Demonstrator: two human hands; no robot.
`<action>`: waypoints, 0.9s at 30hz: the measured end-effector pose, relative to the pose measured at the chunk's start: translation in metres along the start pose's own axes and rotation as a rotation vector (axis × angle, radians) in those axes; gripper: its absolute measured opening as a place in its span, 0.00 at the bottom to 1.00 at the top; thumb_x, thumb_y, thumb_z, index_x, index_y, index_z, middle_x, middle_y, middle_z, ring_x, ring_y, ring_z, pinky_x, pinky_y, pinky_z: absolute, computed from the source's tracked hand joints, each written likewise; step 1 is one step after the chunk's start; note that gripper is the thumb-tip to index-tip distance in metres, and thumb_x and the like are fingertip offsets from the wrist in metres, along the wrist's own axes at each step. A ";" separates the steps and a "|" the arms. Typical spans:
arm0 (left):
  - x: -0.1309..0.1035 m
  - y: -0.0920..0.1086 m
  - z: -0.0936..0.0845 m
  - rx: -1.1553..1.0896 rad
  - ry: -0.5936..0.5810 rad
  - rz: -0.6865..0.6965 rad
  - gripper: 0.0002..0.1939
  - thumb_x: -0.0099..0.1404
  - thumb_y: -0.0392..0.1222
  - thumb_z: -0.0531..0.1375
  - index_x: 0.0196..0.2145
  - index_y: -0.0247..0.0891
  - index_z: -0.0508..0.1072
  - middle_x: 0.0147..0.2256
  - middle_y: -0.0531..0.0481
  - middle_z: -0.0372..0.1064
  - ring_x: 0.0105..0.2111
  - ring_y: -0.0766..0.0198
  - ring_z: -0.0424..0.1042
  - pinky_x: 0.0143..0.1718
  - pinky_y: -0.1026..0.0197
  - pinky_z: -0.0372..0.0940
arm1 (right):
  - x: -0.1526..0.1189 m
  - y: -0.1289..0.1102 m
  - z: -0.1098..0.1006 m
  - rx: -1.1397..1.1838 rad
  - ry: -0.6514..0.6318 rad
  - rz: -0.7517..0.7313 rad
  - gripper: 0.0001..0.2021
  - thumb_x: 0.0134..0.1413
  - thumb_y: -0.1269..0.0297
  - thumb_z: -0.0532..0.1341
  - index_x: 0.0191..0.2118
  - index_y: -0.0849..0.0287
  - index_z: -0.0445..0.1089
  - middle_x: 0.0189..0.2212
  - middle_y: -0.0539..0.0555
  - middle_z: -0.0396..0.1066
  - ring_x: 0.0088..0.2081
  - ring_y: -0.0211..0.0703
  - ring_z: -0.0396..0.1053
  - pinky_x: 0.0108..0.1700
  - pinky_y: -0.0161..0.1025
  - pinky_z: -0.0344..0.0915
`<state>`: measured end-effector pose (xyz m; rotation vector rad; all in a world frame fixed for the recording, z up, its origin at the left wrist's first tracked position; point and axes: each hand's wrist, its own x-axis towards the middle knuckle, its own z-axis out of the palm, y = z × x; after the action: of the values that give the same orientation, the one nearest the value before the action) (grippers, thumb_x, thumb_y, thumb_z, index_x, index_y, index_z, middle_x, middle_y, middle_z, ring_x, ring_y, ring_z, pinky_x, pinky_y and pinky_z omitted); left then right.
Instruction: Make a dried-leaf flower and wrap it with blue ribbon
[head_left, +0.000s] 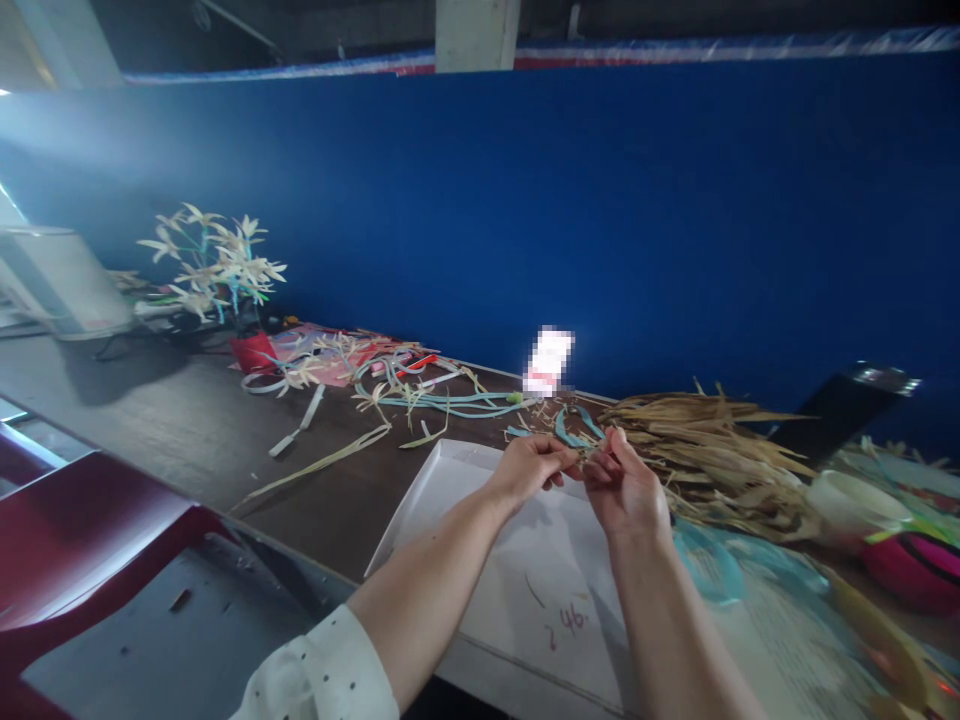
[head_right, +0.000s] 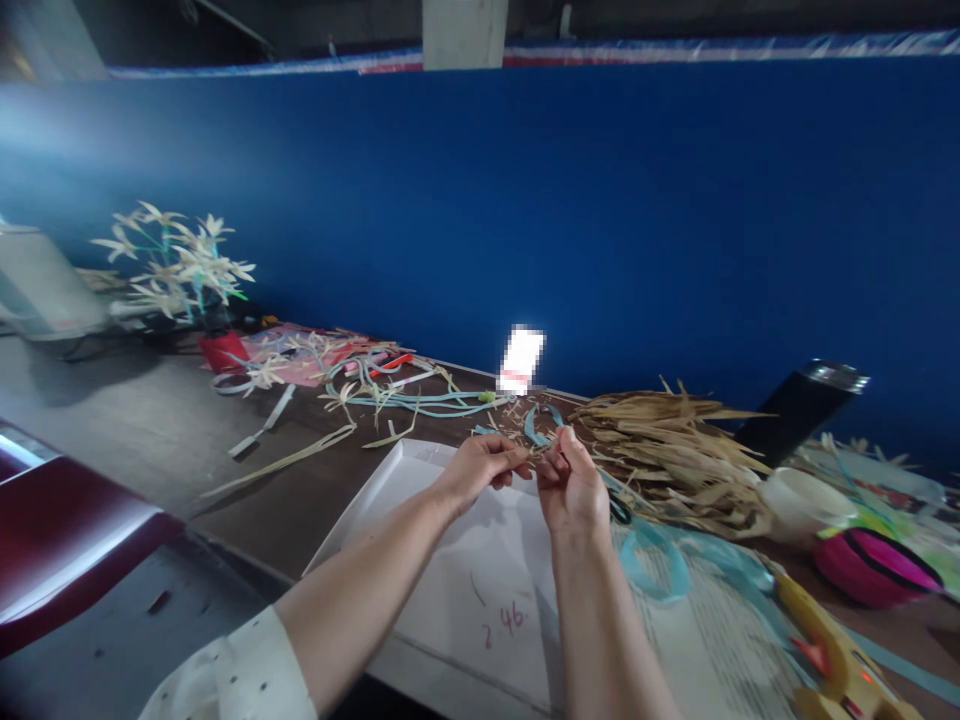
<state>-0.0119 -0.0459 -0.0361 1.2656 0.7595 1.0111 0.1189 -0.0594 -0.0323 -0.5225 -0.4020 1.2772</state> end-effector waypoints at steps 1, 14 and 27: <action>0.000 0.000 -0.001 0.018 -0.014 0.006 0.16 0.52 0.51 0.61 0.29 0.32 0.73 0.27 0.45 0.73 0.20 0.72 0.61 0.20 0.68 0.53 | 0.000 -0.002 -0.001 0.018 0.002 -0.002 0.11 0.40 0.72 0.69 0.30 0.63 0.65 0.22 0.42 0.61 0.16 0.21 0.50 0.13 0.22 0.51; -0.004 0.004 0.000 0.167 0.037 0.145 0.21 0.58 0.55 0.54 0.29 0.33 0.75 0.24 0.48 0.70 0.23 0.70 0.60 0.25 0.67 0.55 | 0.002 -0.006 -0.005 0.116 -0.029 0.111 0.13 0.41 0.71 0.68 0.35 0.61 0.66 0.21 0.42 0.61 0.15 0.22 0.52 0.13 0.22 0.51; -0.010 0.010 0.004 0.208 0.144 0.288 0.22 0.63 0.49 0.49 0.19 0.34 0.68 0.17 0.53 0.60 0.20 0.71 0.59 0.24 0.67 0.54 | 0.000 0.001 -0.004 0.003 -0.075 0.135 0.11 0.41 0.69 0.68 0.33 0.59 0.68 0.22 0.43 0.63 0.16 0.22 0.52 0.13 0.21 0.52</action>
<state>-0.0138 -0.0568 -0.0261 1.5241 0.8242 1.2923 0.1200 -0.0596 -0.0365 -0.5067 -0.4336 1.4302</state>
